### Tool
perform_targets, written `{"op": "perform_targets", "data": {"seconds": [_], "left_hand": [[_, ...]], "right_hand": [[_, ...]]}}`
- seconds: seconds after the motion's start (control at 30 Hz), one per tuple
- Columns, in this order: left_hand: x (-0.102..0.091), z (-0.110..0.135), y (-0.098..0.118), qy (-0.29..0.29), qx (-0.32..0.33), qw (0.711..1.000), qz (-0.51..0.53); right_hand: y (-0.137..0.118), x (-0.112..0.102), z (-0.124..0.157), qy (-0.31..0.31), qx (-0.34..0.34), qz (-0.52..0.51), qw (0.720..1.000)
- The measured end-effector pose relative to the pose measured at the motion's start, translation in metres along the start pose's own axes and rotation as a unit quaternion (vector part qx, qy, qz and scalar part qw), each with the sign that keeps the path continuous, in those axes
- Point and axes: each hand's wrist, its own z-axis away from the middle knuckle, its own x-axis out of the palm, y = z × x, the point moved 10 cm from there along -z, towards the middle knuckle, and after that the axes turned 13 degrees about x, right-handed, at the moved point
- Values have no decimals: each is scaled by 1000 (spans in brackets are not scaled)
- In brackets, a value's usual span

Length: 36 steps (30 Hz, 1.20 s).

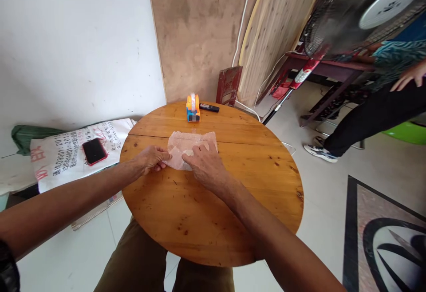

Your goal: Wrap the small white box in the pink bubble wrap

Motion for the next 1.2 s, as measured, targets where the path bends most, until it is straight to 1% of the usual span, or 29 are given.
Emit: {"op": "perform_targets", "data": {"seconds": [0.1,0.17,0.33,0.47,0.57,0.73,0.87,0.97,1.1,1.2], "left_hand": [[2,9,-2,11,-14,999,41],[4,12,-1,17,-11,998,60],[10,10,12,42,31,995,82],[27,6,21,27,46,993,106],[36,4,26,20,48,992,115],[46,0,39,7,69,994,83],[54,-3,53,-21,94,995,-23],[58,-4,60,-55,85,992,-78],[64,1,68,-143,66,986,-57],[68,5,73,-195,85,976,-36]], "right_hand": [[3,2,0,10,-7,-4,1000],[4,3,1,10,-10,-11,1000],[5,4,1,2,-11,-20,1000],[5,4,0,6,-8,-21,1000],[11,4,-3,18,18,-45,999],[21,6,-6,11,57,-103,993],[26,5,-3,14,76,-118,990],[27,6,0,19,79,-135,988],[31,5,3,22,76,-159,984],[36,3,5,30,72,-192,978]]}}
